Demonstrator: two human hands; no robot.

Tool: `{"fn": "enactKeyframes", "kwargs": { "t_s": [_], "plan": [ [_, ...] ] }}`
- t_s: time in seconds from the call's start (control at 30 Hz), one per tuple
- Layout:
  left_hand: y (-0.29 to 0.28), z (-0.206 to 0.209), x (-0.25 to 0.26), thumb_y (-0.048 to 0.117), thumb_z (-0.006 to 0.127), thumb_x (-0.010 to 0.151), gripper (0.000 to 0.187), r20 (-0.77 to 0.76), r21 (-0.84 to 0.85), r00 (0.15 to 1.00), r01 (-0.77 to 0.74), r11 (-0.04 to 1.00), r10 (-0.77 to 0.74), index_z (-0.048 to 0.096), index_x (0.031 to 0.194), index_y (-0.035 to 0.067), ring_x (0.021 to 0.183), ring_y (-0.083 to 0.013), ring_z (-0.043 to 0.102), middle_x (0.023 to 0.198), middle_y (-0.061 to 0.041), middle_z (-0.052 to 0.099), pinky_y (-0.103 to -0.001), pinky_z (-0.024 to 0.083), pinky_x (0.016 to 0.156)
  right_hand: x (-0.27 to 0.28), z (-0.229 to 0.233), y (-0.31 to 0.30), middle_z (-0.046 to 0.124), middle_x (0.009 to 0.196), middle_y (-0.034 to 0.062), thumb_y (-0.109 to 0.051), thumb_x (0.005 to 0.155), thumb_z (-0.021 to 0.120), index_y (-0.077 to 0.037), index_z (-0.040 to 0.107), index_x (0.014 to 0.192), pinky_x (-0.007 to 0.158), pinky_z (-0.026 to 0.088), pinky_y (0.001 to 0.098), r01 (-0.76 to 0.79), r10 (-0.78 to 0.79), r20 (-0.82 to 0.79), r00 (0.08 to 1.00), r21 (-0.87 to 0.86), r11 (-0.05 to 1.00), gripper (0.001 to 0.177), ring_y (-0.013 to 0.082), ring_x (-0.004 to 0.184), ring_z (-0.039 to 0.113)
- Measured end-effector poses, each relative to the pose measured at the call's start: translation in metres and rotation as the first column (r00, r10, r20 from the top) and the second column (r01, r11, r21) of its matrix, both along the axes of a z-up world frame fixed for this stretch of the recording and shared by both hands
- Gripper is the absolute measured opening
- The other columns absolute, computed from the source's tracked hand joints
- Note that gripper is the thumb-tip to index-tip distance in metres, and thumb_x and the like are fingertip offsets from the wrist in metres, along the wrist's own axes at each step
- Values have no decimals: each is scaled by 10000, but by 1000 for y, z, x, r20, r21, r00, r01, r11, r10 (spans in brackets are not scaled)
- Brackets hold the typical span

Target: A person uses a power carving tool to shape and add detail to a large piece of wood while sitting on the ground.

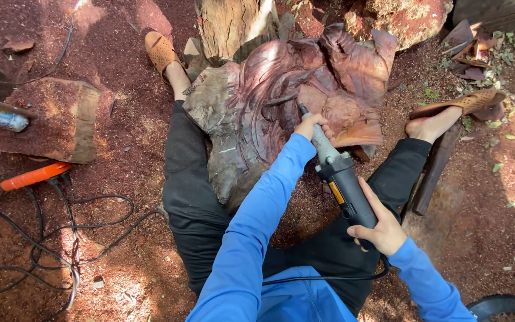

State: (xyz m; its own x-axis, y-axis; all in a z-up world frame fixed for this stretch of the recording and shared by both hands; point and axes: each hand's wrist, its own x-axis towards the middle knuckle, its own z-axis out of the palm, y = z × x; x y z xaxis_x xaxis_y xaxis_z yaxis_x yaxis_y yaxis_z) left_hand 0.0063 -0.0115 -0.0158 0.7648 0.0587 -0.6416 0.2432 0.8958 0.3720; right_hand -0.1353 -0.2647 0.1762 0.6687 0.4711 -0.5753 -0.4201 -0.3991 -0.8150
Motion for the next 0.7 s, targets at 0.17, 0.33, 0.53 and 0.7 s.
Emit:
{"fn": "enactKeyframes", "kwargs": {
  "t_s": [0.17,0.33,0.53,0.7],
  "plan": [
    [-3,-14,7,95,703,685,143,-6,55,1000,-20,998,21,641,648,-28,499,-363,676,568,-233,621,-553,624,501,0,9,0,545,1246,397,167,656,773,-364,269,1628,314,542,458,-9,9,3,1000,-22,1000,1218,395,522,669],
    [-9,-8,4,96,689,671,134,-51,97,997,-48,994,54,641,645,-26,488,-339,665,555,-225,620,-540,626,487,4,7,-9,521,1279,415,180,661,761,-356,264,1631,315,553,480,-48,48,1,999,-62,997,1215,399,529,668],
    [-15,15,-10,94,697,690,120,-79,78,995,-60,995,66,651,673,-15,499,-308,677,580,-187,638,-517,633,468,14,-1,-29,518,1309,425,216,646,761,-365,308,1617,310,561,506,-41,40,-15,999,-71,997,1219,433,519,689],
    [-29,10,-14,123,706,713,147,-86,90,994,-65,994,73,677,753,-15,555,-319,705,643,-199,679,-525,660,521,27,10,-40,486,1383,407,216,647,774,-354,316,1614,320,581,554,-98,96,-20,995,-117,988,1213,436,516,680]
  ]
}}
